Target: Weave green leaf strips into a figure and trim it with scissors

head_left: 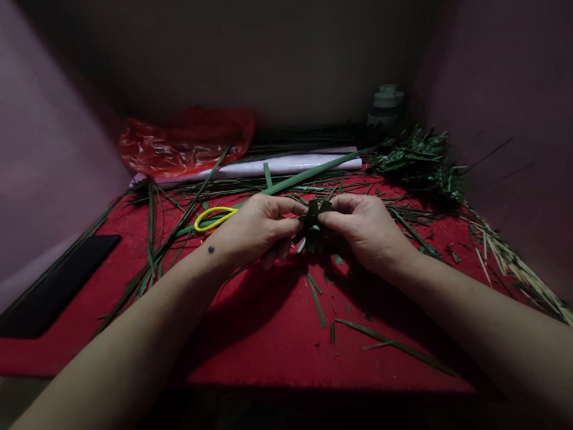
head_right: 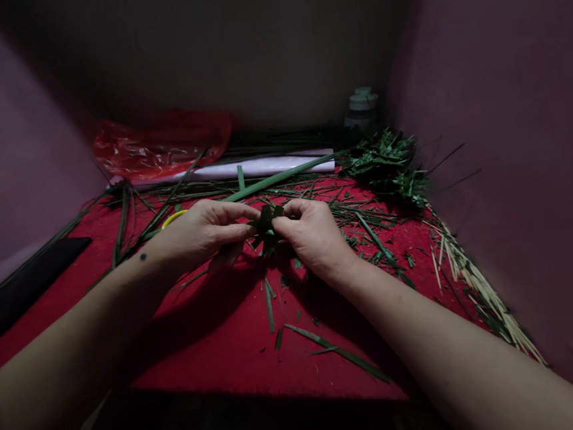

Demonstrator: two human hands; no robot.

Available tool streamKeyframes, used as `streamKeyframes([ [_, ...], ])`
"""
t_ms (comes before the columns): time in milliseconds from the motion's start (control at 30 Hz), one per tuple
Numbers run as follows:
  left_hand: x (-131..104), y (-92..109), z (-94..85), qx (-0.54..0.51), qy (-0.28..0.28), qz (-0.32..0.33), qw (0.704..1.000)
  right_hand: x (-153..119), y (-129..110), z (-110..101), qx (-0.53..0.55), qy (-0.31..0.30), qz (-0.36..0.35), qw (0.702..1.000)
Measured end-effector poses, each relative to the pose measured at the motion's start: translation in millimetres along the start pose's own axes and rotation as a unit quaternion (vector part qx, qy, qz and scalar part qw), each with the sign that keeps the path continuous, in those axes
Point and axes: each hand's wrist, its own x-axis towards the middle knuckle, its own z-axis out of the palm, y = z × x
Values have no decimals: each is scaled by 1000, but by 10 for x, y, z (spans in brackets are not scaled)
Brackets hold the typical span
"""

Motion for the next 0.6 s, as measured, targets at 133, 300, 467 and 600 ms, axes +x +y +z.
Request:
streamKeyframes([
  [133, 8, 34, -56, 11, -14, -16, 1000, 30, 81, -19, 48, -28, 1, 998],
  [300, 19, 29, -116, 22, -9, -19, 1000, 33, 116, -6, 80, -49, 14, 996],
  [467, 29, 20, -149, 41, -12, -22, 999, 20, 101, 4, 92, -51, 27, 994],
  [600, 29, 19, -158, 32, -16, -26, 999, 23, 86, 9, 108, -59, 31, 992],
])
